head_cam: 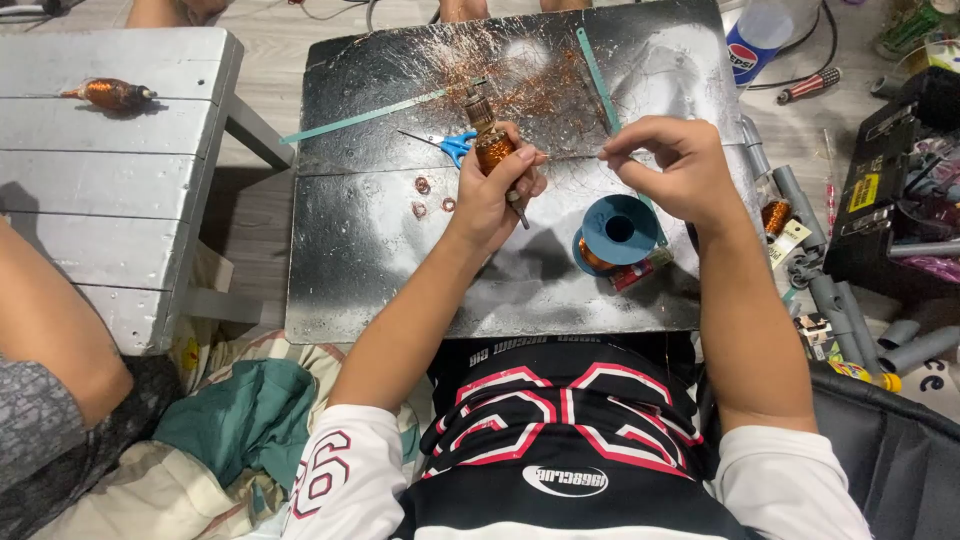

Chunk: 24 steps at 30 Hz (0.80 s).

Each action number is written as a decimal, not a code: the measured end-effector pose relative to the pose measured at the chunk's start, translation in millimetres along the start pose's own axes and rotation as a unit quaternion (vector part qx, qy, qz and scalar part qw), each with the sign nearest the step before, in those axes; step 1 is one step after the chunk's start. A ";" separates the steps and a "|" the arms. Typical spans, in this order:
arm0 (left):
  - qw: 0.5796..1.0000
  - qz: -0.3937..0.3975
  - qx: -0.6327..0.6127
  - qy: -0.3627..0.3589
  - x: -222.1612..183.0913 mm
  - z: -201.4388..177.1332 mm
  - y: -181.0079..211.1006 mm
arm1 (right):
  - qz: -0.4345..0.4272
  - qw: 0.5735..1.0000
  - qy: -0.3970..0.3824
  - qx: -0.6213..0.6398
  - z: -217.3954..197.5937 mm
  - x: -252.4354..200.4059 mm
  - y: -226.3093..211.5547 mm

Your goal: Winding thin copper wire onto the poles of a small electric motor armature by hand.

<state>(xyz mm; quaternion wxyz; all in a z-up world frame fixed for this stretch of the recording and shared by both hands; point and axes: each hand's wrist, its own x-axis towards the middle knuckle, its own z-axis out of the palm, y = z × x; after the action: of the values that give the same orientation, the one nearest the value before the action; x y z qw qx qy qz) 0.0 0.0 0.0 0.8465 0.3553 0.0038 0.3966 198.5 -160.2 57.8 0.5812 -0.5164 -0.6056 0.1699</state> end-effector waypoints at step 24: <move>0.996 -0.047 -0.072 -0.017 -0.8 2.9 22.9 | 0.001 0.989 0.027 -0.142 -15.8 -3.7 5.3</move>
<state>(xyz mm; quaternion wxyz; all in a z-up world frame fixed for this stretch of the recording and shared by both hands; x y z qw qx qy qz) -15.1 7.6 15.8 0.8875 0.2999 -0.0227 0.3492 213.9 -167.3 55.8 0.5178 -0.5990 -0.6069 0.0686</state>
